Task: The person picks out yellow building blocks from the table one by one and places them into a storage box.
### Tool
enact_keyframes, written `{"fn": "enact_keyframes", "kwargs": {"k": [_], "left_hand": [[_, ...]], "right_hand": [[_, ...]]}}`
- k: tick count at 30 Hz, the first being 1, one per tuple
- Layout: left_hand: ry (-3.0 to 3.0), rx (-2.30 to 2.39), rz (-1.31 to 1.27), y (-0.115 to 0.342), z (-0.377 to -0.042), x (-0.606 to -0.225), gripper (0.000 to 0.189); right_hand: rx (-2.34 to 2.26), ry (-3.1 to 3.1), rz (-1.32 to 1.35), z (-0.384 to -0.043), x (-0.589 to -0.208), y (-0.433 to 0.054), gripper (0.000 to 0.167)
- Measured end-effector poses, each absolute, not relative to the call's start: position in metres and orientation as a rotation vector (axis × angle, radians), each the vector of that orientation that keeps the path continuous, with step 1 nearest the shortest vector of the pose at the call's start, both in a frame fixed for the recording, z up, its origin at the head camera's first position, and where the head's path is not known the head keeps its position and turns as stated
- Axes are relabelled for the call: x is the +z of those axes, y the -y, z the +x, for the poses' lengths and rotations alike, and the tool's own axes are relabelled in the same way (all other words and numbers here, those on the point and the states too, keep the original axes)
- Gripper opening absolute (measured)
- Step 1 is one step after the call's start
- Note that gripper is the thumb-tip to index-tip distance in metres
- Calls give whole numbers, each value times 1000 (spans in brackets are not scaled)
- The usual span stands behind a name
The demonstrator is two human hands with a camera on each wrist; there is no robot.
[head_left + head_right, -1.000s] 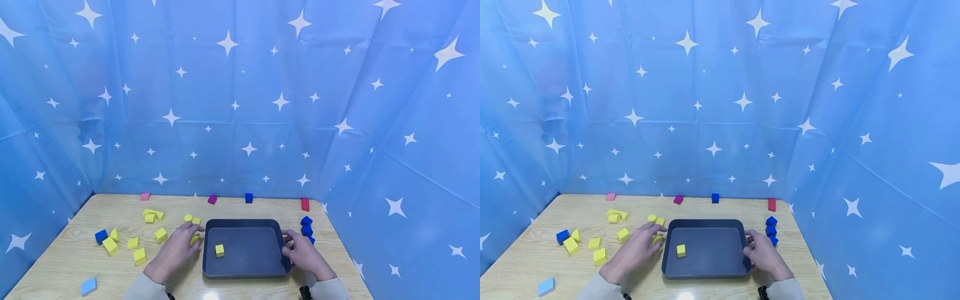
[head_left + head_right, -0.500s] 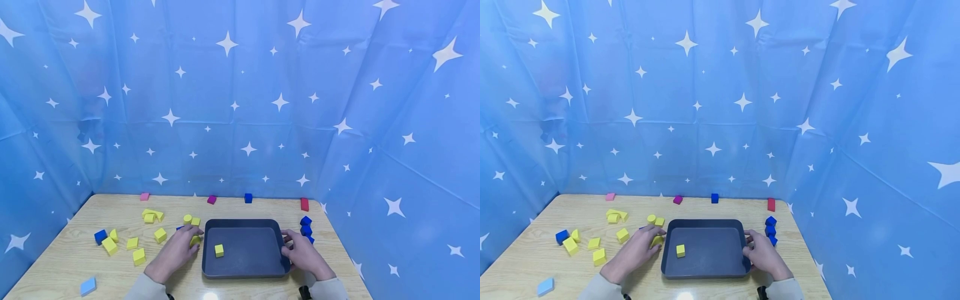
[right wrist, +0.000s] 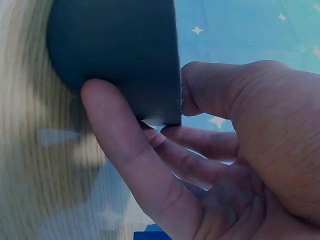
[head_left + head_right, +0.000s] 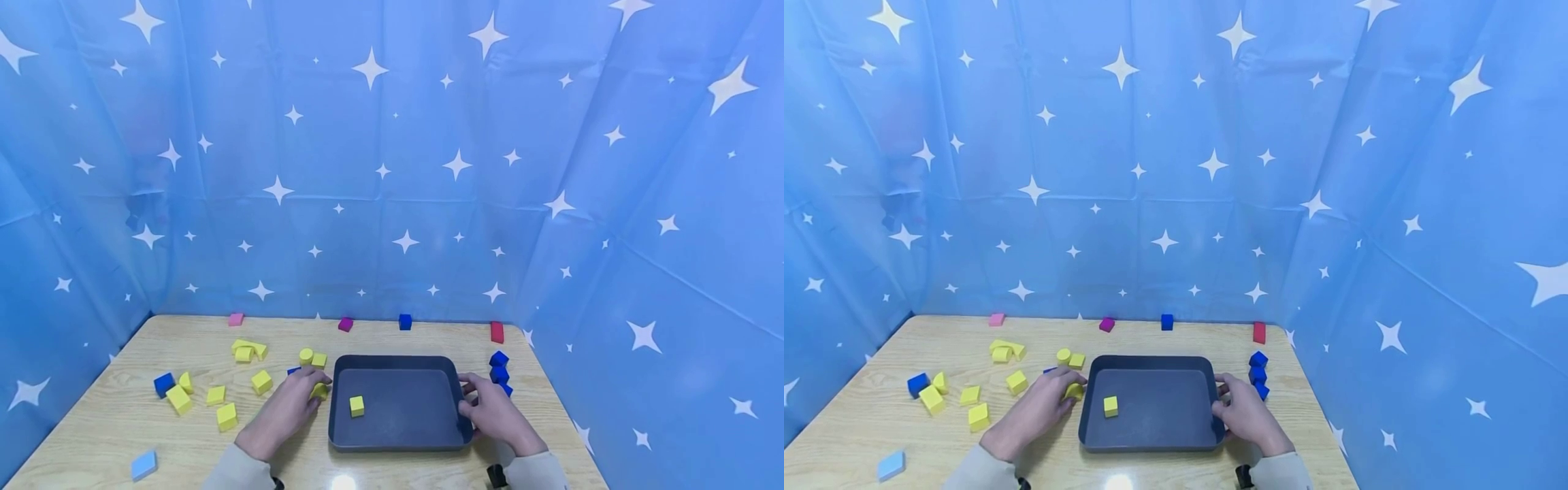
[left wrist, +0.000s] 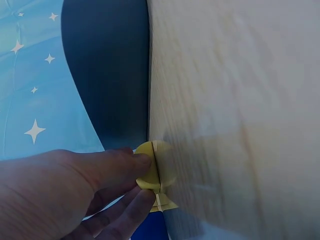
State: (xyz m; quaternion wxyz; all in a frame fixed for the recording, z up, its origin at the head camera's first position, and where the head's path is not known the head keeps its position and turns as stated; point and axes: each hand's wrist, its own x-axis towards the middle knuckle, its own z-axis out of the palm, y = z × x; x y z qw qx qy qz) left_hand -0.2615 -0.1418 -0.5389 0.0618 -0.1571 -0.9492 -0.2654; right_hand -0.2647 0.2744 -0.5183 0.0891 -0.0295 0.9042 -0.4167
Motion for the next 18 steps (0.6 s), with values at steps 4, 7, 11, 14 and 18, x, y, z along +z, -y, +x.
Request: {"fn": "enact_keyframes", "kwargs": {"k": [4, 7, 11, 14, 18], "left_hand": [[2869, -802, -482, 143, -262, -538, 34], [2872, -800, -483, 143, -262, -538, 33], [2882, -804, -475, 144, -262, -538, 32], [2886, -811, -469, 144, -262, -538, 30], [2884, -818, -467, 144, -261, -536, 28]], "right_hand": [[-1231, -2702, -85, -265, -518, -274, 57], [-1228, -2711, -87, -265, -518, -274, 57], [-1233, -2711, -89, -265, -519, -275, 57], [-1236, -2709, -90, -265, -519, -275, 57], [-1234, -2708, -82, -266, -520, -275, 58]]}}
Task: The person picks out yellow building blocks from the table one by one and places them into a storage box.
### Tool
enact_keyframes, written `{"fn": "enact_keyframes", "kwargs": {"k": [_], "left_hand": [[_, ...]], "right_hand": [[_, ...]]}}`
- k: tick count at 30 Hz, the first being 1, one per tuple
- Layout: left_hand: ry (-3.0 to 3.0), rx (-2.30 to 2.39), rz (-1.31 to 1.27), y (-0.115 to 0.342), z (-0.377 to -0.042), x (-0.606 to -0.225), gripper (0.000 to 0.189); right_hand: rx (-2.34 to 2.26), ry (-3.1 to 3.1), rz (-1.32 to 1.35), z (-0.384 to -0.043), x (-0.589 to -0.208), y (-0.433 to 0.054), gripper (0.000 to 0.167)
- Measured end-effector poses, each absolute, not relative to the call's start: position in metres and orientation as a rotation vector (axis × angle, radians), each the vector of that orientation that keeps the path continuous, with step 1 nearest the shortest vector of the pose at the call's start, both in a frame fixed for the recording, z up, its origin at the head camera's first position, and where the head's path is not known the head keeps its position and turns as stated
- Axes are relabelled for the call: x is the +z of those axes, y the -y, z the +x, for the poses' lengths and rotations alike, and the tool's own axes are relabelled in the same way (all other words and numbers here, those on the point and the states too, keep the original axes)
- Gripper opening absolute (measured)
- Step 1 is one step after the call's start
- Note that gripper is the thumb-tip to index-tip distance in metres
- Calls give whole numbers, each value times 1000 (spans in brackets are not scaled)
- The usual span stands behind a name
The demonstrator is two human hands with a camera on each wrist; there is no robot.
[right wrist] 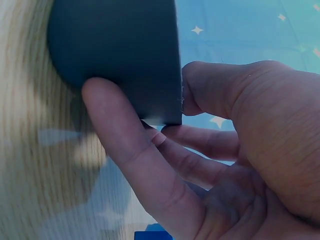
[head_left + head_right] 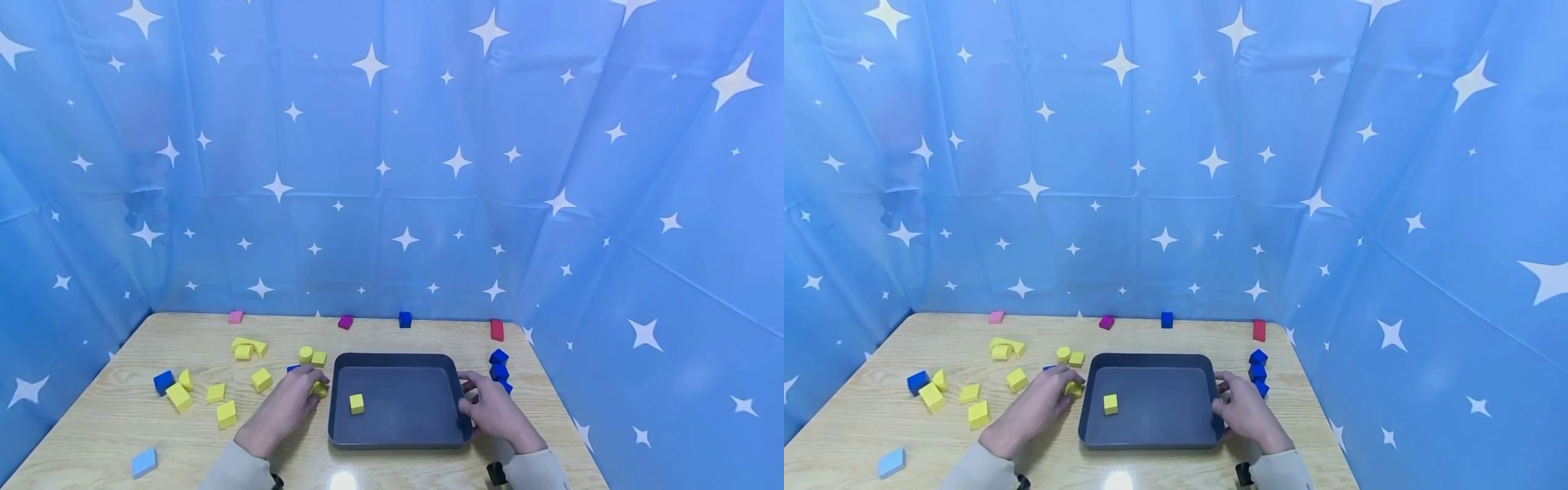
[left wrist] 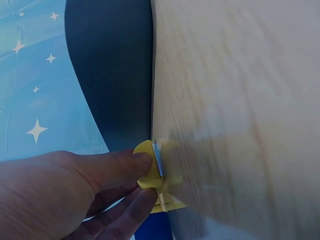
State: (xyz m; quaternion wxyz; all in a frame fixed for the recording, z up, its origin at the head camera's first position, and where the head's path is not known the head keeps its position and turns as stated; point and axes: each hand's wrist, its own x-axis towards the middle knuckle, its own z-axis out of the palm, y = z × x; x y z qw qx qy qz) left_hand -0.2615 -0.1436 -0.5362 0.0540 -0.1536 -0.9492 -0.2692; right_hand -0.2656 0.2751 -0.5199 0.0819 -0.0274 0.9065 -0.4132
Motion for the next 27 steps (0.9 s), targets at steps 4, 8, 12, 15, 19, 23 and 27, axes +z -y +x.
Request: {"fn": "enact_keyframes", "kwargs": {"k": [4, 8, 12, 15, 19, 23, 27], "left_hand": [[2874, -809, -465, 144, -261, -535, 27], [2871, -789, -461, 144, -261, -534, 26], [2875, -780, -446, 144, -260, -530, 25], [2875, -775, -433, 143, -259, -527, 25], [2881, -766, -403, 143, -258, -521, 27], [2884, -756, -374, 143, -257, -515, 29], [2864, -740, -384, 142, -257, -512, 28]], "right_hand": [[-1236, -2708, -78, -265, -519, -275, 58], [-1237, -2709, -84, -265, -518, -274, 58], [-1240, -2704, -72, -264, -518, -274, 59], [-1236, -2706, -66, -265, -518, -274, 58], [-1229, -2711, -57, -266, -519, -274, 58], [-1226, -2711, -51, -267, -520, -274, 57], [-1226, -2707, -43, -267, -521, -275, 57]]}}
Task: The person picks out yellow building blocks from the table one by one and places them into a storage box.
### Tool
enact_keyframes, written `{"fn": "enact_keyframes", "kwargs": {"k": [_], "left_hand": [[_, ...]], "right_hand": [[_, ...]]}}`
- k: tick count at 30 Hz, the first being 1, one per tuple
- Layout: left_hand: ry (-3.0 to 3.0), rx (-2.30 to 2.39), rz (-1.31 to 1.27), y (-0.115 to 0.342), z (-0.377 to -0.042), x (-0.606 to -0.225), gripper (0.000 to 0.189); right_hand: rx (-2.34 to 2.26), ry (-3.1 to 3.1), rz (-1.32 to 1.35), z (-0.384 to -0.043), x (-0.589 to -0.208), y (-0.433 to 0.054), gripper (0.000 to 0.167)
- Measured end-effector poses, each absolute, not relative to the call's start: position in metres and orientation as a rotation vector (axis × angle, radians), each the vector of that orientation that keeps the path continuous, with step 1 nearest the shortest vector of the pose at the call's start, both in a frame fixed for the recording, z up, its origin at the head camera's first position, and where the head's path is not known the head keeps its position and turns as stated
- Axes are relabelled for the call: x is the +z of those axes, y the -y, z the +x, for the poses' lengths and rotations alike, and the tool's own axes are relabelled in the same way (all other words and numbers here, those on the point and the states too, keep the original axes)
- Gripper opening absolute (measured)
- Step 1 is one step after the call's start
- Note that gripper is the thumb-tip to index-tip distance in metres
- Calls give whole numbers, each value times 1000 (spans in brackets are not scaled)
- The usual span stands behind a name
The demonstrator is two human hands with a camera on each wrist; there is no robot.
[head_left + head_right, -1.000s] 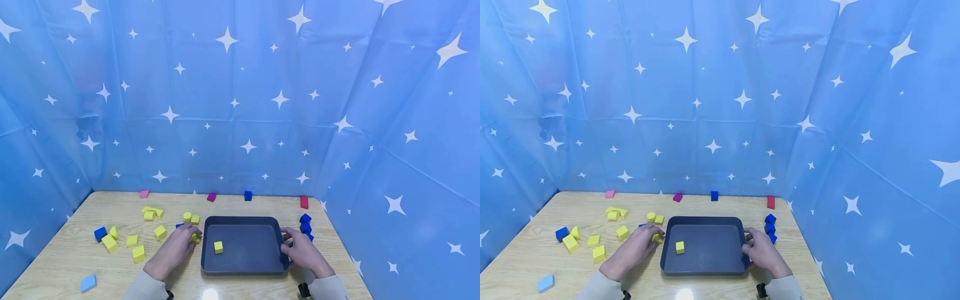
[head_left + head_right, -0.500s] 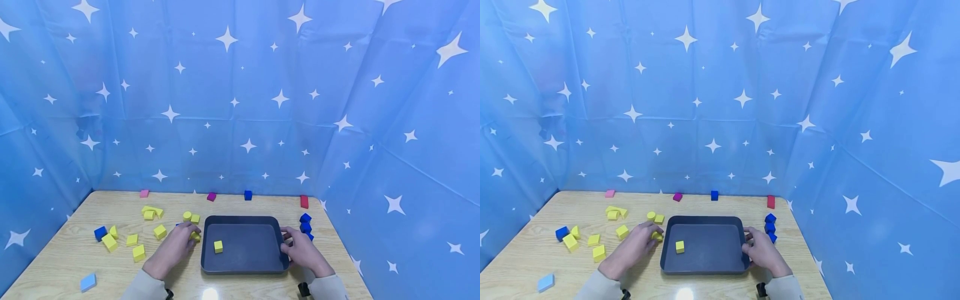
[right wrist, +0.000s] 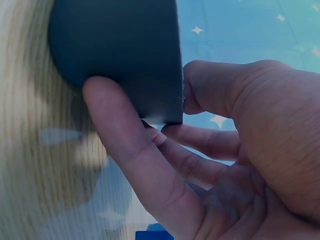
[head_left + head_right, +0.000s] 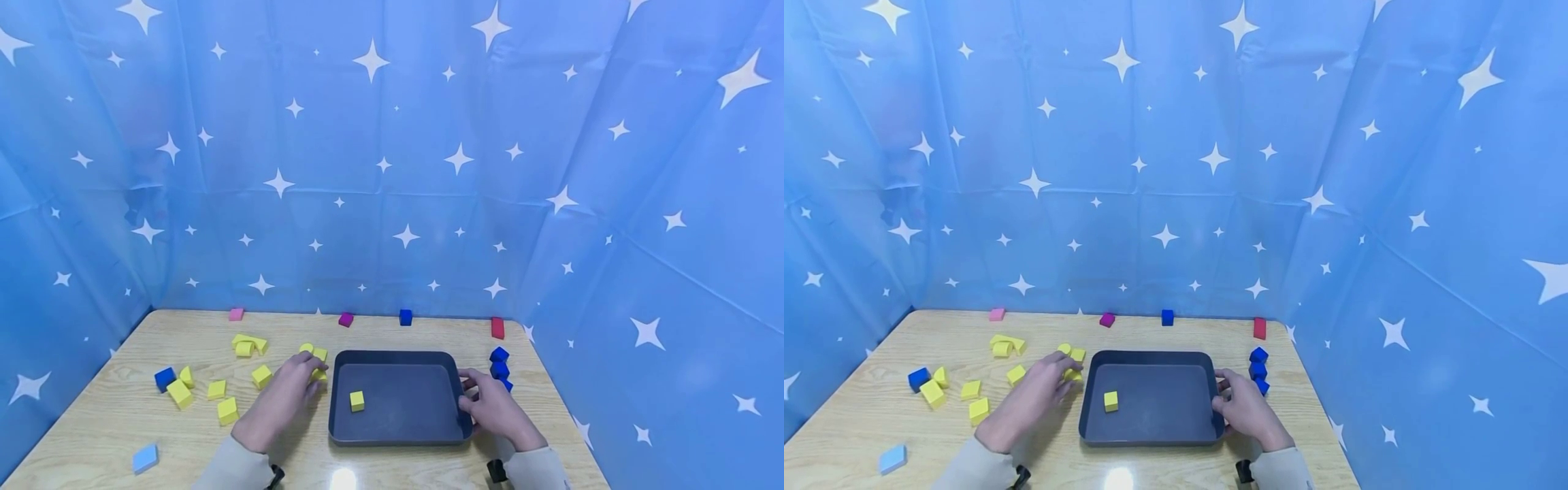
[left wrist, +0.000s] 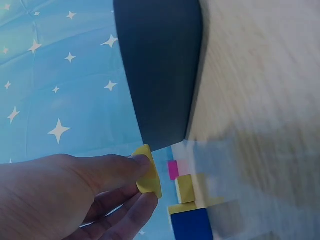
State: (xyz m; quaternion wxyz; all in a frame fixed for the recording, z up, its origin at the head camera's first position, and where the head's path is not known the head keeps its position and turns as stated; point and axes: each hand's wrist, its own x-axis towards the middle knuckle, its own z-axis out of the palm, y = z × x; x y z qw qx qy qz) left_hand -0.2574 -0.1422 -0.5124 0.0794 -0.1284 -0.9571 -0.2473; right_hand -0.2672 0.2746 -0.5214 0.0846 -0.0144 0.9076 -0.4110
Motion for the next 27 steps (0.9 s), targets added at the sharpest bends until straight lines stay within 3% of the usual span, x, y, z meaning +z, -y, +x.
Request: {"fn": "enact_keyframes", "kwargs": {"k": [27], "left_hand": [[2781, -637, -615, 114, -266, -492, 27]], "right_hand": [[-1249, -2695, -61, -266, -521, -276, 58]]}}
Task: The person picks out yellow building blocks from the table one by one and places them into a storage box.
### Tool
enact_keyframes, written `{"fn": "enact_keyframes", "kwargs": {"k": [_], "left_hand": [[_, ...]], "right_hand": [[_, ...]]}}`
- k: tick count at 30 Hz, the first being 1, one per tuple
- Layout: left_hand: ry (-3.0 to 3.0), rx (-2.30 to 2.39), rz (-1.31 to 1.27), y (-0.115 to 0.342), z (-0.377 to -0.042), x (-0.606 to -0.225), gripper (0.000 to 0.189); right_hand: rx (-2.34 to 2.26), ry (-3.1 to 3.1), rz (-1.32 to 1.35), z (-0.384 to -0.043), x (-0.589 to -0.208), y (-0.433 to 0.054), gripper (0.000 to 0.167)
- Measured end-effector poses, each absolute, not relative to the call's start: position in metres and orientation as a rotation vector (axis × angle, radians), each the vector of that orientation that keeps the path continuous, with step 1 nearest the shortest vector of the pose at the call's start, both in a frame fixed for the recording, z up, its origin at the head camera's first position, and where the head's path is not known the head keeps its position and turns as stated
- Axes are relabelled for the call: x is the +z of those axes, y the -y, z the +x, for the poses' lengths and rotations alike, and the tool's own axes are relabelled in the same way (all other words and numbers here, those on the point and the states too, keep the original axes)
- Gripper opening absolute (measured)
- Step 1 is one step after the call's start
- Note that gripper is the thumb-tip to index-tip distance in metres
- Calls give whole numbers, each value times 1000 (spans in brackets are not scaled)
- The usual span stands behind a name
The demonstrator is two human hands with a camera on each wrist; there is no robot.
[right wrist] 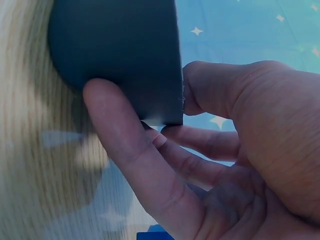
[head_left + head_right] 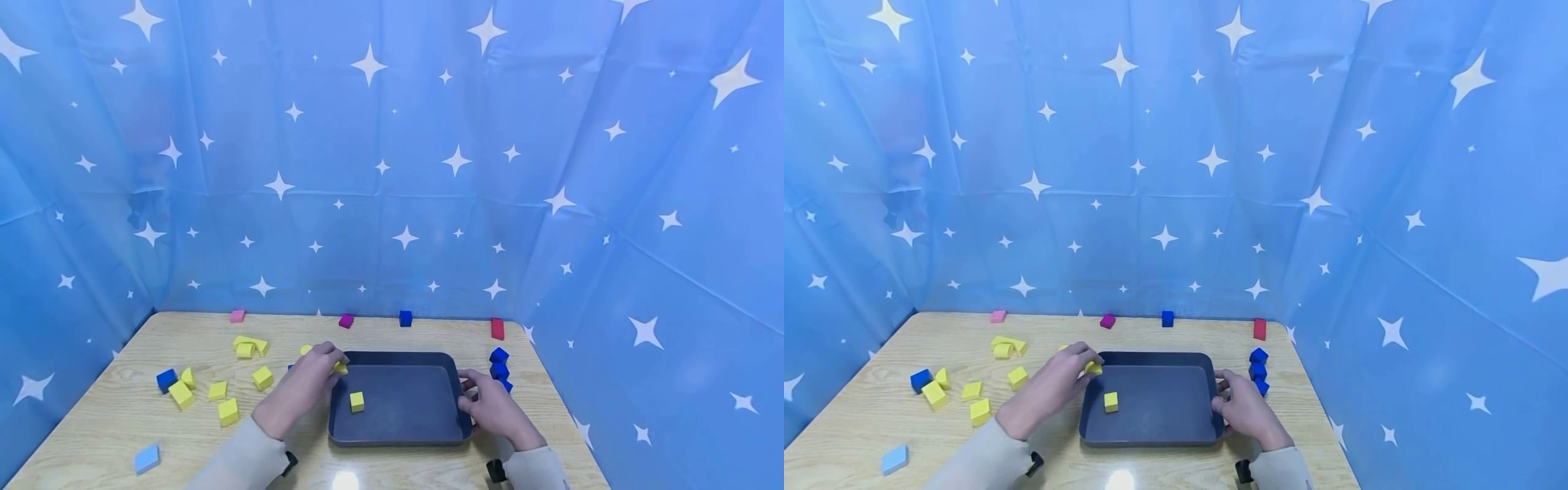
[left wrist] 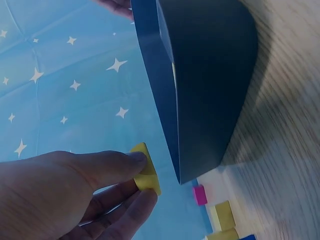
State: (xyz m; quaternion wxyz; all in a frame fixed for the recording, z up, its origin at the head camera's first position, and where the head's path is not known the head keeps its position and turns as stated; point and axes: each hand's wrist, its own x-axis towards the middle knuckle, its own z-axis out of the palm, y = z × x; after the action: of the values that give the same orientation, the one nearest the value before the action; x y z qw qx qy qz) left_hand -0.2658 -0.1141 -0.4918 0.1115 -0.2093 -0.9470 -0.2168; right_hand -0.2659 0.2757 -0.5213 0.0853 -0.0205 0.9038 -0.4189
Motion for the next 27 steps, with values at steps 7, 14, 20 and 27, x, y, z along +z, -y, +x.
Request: {"fn": "enact_keyframes", "kwargs": {"k": [7, 14, 20, 27], "left_hand": [[2761, -582, -743, 100, -265, -491, 24], [2716, -558, -879, 82, -259, -488, 21], [2696, -483, -942, 66, -254, -491, 18], [2698, -419, -992, 50, -251, -492, 16]], "right_hand": [[-1253, -2690, -67, -266, -521, -276, 58], [-1259, -2682, -72, -266, -522, -278, 58], [-1257, -2685, -62, -265, -522, -277, 58], [-1252, -2690, -70, -265, -520, -276, 58]]}}
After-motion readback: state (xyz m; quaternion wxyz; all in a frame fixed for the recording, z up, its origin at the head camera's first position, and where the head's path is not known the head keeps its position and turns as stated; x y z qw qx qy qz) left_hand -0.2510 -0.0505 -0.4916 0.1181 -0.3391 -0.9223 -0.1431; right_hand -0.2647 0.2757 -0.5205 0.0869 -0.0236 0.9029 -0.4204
